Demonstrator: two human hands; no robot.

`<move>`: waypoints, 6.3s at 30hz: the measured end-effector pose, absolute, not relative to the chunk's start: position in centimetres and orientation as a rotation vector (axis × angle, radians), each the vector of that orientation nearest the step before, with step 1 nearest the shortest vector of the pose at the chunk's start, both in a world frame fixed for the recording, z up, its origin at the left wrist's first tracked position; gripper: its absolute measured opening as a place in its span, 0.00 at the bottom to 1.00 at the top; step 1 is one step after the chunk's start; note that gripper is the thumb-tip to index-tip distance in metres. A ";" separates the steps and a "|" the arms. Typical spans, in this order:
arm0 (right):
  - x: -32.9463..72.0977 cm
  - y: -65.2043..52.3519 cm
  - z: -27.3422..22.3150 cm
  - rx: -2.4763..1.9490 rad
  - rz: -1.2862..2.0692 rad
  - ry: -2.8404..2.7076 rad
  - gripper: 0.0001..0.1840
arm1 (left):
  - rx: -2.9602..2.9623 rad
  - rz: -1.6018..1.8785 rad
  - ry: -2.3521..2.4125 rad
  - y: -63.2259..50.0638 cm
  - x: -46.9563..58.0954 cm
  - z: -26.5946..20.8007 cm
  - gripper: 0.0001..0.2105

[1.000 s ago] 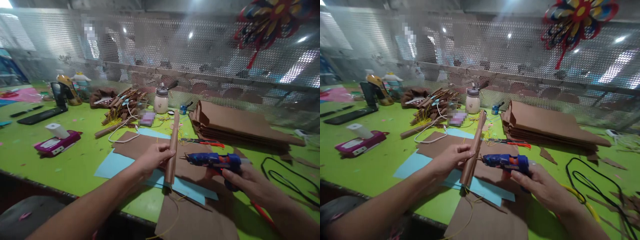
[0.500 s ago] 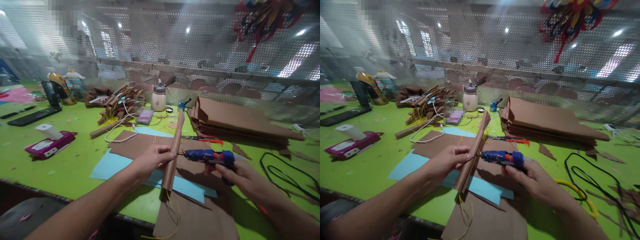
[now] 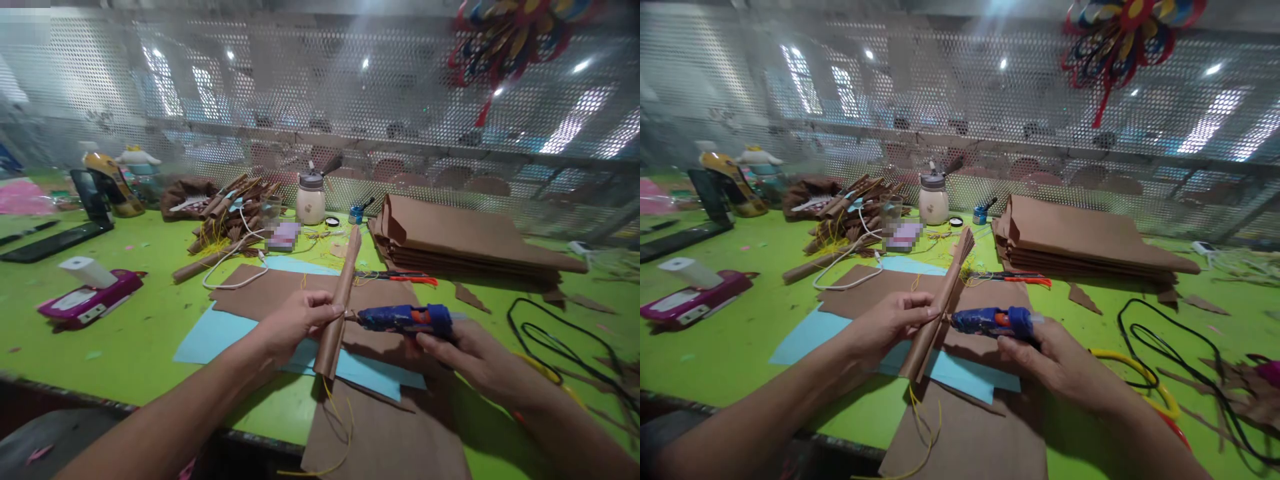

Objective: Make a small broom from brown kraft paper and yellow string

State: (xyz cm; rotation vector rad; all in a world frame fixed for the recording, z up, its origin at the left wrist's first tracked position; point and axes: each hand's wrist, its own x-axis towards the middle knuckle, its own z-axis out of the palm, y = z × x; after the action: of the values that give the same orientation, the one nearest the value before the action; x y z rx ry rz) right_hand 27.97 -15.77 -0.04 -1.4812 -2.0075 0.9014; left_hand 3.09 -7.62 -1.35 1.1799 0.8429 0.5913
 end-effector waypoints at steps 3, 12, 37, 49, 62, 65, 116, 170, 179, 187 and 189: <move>27.9 -15.7 0.0 -1.493 0.879 -2.020 0.19 | 1.185 0.582 0.848 -7.6 3.1 -1.4 0.12; 27.9 -15.2 -0.3 -1.507 0.744 -1.949 0.22 | 1.191 0.572 0.873 -7.9 3.2 -0.9 0.11; 27.8 -15.7 0.1 -1.511 0.789 -2.008 0.24 | 1.187 0.514 0.847 -7.4 3.1 -1.3 0.16; 28.0 -15.7 -0.2 -1.514 0.820 -1.984 0.24 | 1.198 0.509 0.848 -7.4 3.1 -1.0 0.15; 28.2 -16.2 -0.3 -1.400 0.925 -2.029 0.19 | 1.195 0.550 0.857 -6.9 3.0 -1.6 0.14; 28.1 -16.1 -0.1 -1.411 0.892 -1.989 0.21 | 1.220 0.563 0.886 -6.9 3.0 -1.6 0.13; 27.9 -15.4 -0.3 -1.403 1.139 -1.807 0.22 | 1.400 0.501 0.848 -7.8 3.2 -0.3 0.18; 26.6 -18.1 -1.6 -1.013 -0.336 -2.392 0.25 | 0.985 0.650 0.847 -6.9 3.1 -1.5 0.12; 26.6 -18.5 -0.6 -0.918 -0.342 -2.475 0.25 | 0.938 0.672 0.873 -7.0 3.1 -1.4 0.13; 27.7 -18.9 -0.9 -0.962 -0.225 -2.455 0.27 | 0.953 0.652 0.873 -7.1 3.0 -1.0 0.14; 28.1 -18.6 -1.1 -0.938 -0.137 -2.436 0.28 | 0.976 0.631 0.863 -7.2 3.0 -1.0 0.14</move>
State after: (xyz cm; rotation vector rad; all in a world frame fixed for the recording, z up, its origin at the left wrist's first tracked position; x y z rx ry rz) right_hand 28.10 -18.59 -1.08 -0.9379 -2.4356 -0.1374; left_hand 2.97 -7.16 -0.99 0.9757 0.8630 0.6311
